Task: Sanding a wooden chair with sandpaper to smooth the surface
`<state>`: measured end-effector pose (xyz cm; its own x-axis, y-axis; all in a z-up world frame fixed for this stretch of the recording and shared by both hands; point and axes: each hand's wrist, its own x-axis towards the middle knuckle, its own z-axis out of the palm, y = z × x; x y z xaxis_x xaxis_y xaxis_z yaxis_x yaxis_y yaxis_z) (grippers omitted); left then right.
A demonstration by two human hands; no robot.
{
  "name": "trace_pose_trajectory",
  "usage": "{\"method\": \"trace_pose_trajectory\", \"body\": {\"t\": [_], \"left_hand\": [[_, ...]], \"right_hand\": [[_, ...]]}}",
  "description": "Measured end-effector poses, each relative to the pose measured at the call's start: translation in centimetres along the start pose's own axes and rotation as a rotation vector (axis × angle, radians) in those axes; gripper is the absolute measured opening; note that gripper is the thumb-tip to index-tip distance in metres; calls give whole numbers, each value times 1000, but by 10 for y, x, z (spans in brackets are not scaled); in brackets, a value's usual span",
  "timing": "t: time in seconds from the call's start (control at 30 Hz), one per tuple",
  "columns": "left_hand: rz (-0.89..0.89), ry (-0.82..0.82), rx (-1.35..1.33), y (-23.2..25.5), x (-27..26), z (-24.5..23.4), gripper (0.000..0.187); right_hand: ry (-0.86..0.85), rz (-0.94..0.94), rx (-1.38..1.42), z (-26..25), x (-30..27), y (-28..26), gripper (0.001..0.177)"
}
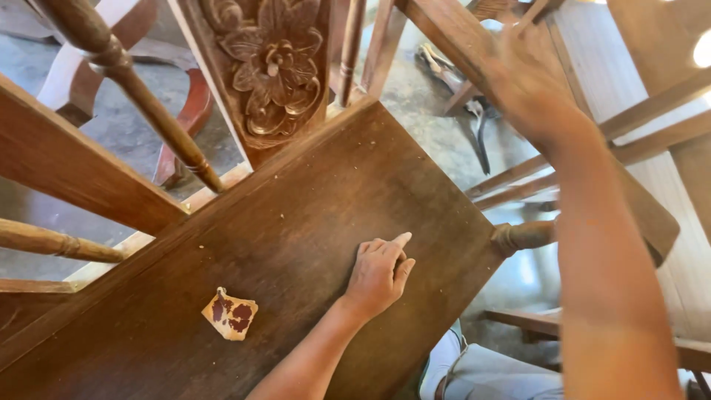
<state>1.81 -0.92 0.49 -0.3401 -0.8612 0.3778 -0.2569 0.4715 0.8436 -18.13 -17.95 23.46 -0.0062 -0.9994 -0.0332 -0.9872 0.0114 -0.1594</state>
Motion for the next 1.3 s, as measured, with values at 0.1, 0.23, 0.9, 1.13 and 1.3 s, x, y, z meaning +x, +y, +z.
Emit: {"method": "trace_pose_trajectory", "body": {"t": [0.1,0.23,0.9,1.13,1.3], "left_hand": [[9,4,16,1,-2,1,44],[17,15,27,1,-2,6,44],[58,-88,104,-5,-1,16,42],[32,39,115,-3,5,49,36],[29,30,-112,34,29,134,33]], "right_hand": [[-41,522,328,-22,-105,51,73],[78,158,-44,5,-180,173,71],[418,450,332,11,-202,127,53],[809,317,1079,32,-193,153,49],[1241,68,1049,100,-193,143,68]]}}
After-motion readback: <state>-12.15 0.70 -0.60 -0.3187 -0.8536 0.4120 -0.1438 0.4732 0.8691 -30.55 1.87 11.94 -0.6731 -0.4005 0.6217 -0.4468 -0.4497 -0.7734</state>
